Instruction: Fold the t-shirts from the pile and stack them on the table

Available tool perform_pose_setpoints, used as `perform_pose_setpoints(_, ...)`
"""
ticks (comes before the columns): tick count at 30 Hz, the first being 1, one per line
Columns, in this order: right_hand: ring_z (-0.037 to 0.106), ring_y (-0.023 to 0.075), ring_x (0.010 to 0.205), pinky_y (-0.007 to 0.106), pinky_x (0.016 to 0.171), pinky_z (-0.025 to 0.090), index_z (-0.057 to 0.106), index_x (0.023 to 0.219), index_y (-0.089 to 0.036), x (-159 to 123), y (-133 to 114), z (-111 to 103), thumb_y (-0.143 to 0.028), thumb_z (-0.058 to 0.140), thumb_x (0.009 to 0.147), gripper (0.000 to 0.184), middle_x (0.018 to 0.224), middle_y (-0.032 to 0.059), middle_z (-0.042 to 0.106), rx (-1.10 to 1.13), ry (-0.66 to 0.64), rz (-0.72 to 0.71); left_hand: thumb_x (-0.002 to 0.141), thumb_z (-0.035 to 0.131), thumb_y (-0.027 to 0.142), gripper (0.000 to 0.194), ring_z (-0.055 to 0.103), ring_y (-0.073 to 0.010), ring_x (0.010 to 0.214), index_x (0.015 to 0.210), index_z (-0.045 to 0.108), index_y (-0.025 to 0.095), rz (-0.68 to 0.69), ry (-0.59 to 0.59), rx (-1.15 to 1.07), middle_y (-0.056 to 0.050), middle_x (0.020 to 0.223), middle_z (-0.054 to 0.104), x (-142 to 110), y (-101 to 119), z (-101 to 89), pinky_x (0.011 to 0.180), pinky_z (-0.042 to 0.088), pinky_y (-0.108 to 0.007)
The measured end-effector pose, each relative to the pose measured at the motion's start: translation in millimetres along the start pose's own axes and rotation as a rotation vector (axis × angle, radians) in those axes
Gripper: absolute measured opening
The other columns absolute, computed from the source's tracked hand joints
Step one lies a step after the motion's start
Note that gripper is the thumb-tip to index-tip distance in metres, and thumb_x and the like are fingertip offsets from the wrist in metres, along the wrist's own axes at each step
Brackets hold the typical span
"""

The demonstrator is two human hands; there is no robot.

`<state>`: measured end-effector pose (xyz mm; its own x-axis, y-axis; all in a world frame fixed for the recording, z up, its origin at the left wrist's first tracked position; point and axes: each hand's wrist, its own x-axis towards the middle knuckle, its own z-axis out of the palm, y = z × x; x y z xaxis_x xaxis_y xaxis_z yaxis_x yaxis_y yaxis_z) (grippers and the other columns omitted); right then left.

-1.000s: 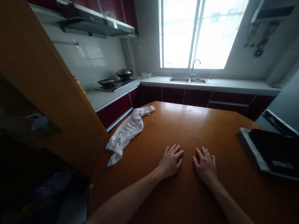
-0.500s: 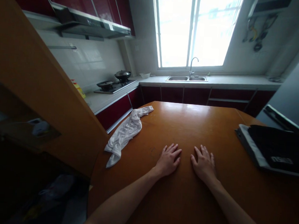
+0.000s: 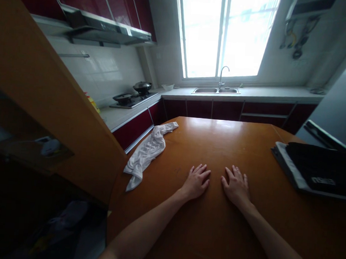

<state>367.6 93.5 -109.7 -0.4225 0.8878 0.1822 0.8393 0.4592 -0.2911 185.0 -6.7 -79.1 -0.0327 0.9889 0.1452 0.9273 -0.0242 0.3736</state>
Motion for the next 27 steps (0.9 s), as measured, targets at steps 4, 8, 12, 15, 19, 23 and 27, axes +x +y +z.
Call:
perform_pose_setpoints(4,0.027,0.0288,0.152,0.052,0.123,0.015,0.05,0.148,-0.017,0.1,0.1,-0.8,-0.046,0.038,0.098,0.059,0.162,0.0149,0.036,-0.005,-0.015,0.008,0.097,0.053,0.03,0.034,0.047,-0.0239,0.139,0.129,0.065,0.027,0.008,0.101,0.048,-0.007,0.147,0.056,11.9,-18.4,-12.8,0.12,0.031,-0.046)
perform_pose_setpoints(8,0.026,0.0285,0.152,0.052,0.123,0.014,0.049,0.149,-0.017,0.5,0.6,-2.1,-0.046,0.038,0.098,0.059,0.162,0.0146,0.035,-0.004,-0.034,0.005,0.092,0.056,0.018,0.037,0.051,-0.0285,0.133,0.128,0.064,0.018,-0.333,0.353,0.167,-0.014,0.14,0.06,17.7,-75.1,-45.6,0.117,0.032,-0.049)
perform_pose_setpoints(12,0.025,0.0285,0.152,0.052,0.123,0.013,0.048,0.149,-0.017,1.3,0.6,-3.4,-0.046,0.038,0.099,0.059,0.162,0.0152,0.035,-0.002,-0.049,0.013,0.091,0.061,0.027,0.047,0.043,-0.0393,0.136,0.135,0.058,0.013,-0.646,0.465,0.311,-0.023,0.142,0.053,-2.5,-134.2,-80.4,0.111,0.034,-0.058)
perform_pose_setpoints(15,0.024,0.0284,0.153,0.052,0.123,0.012,0.048,0.149,-0.017,1.7,0.1,-3.6,-0.045,0.039,0.099,0.059,0.162,0.0153,0.035,0.009,-0.056,0.011,0.094,0.057,0.032,0.038,0.051,-0.0395,0.124,0.126,0.064,0.013,-0.727,0.418,0.342,-0.023,0.13,0.058,-13.1,-147.8,-93.3,0.103,0.041,-0.057)
perform_pose_setpoints(19,0.024,0.0291,0.153,0.053,0.122,0.012,0.049,0.149,-0.017,2.2,-0.6,-2.7,-0.043,0.042,0.099,0.057,0.162,0.0158,0.035,0.042,-0.049,0.017,0.095,0.053,0.021,0.022,0.058,-0.0328,0.112,0.107,0.071,0.016,-0.606,0.291,0.324,-0.018,0.115,0.065,-3.8,-116.0,-81.8,0.098,0.045,-0.046)
perform_pose_setpoints(23,0.029,0.0302,0.151,0.054,0.122,0.013,0.056,0.142,-0.014,5.4,2.0,-2.8,-0.04,0.043,0.098,0.053,0.159,0.0167,0.041,0.184,0.001,0.031,0.095,0.055,0.021,0.02,0.058,-0.0306,0.113,0.107,0.07,0.016,-0.376,0.162,0.289,-0.017,0.115,0.065,2.4,-44.3,-43.6,0.099,0.045,-0.041)
perform_pose_setpoints(27,0.052,0.0297,0.133,0.051,0.118,0.027,0.063,0.132,-0.013,9.7,11.0,-5.8,-0.04,0.039,0.096,0.051,0.138,0.0164,0.063,0.524,0.157,0.082,0.091,0.063,0.033,0.028,0.06,-0.0288,0.113,0.116,0.069,0.021,-0.144,0.012,0.172,-0.012,0.118,0.067,1.5,19.8,-19.7,0.096,0.047,-0.036)
